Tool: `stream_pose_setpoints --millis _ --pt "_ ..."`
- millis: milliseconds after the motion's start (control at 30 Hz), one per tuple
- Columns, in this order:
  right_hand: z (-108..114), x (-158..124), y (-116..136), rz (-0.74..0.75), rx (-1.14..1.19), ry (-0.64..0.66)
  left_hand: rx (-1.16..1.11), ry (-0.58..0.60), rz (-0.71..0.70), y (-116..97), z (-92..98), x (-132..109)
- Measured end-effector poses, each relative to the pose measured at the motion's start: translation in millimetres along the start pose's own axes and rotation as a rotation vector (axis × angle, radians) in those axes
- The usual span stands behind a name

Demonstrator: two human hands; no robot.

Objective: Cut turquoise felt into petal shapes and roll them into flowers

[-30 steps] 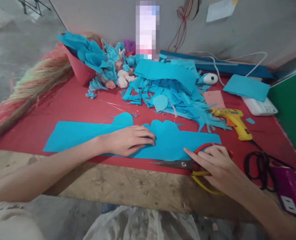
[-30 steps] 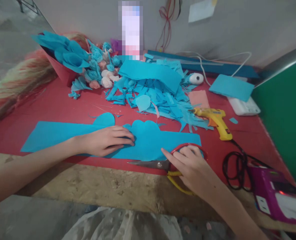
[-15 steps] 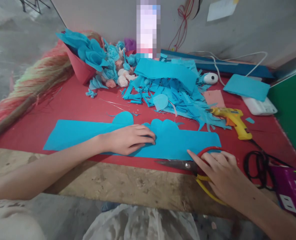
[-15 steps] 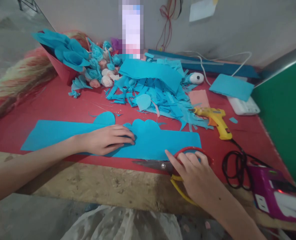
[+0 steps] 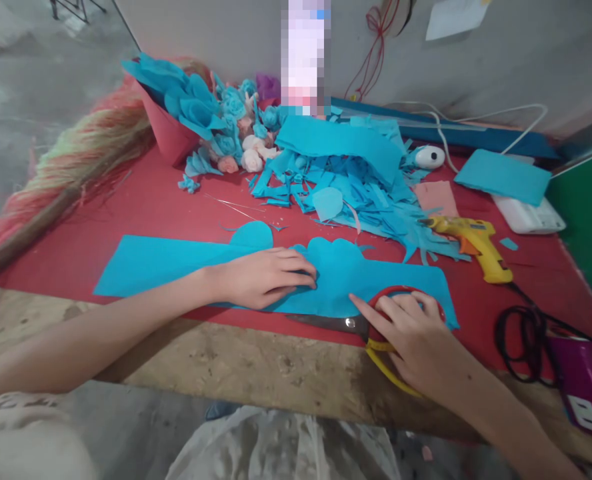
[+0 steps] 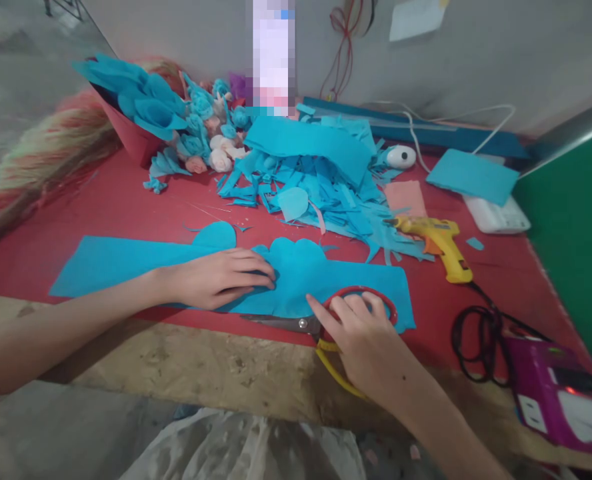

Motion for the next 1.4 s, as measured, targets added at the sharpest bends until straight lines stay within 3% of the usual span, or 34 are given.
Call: stream_pose_setpoints --millis 500,900,1133,1400 --pt "6 -14 -2 0.119 0.083 -0.139 0.013 0.013 0.005 0 -1.0 0" --pt "-3 -14 4 -0.059 -0.037 -0.012 -0.035 -0.007 0.004 1 1.6 0" --pt "-2 -18 6 -0.023 0.013 -0.025 -0.050 -0.019 0.000 1 2.9 1" --pt "-2 -19 2 -0.054 -0.100 -0.001 -0.051 -0.043 -0.020 0 4.3 1"
Point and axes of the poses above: each hand's wrist, its own x-axis towards the middle knuckle, its own z-axis out of the back of the hand, y = z × x, the point moved 6 cm from there along x, towards the middle knuckle, and after that the axes turned 3 degrees about y, right-handed, at the moved point
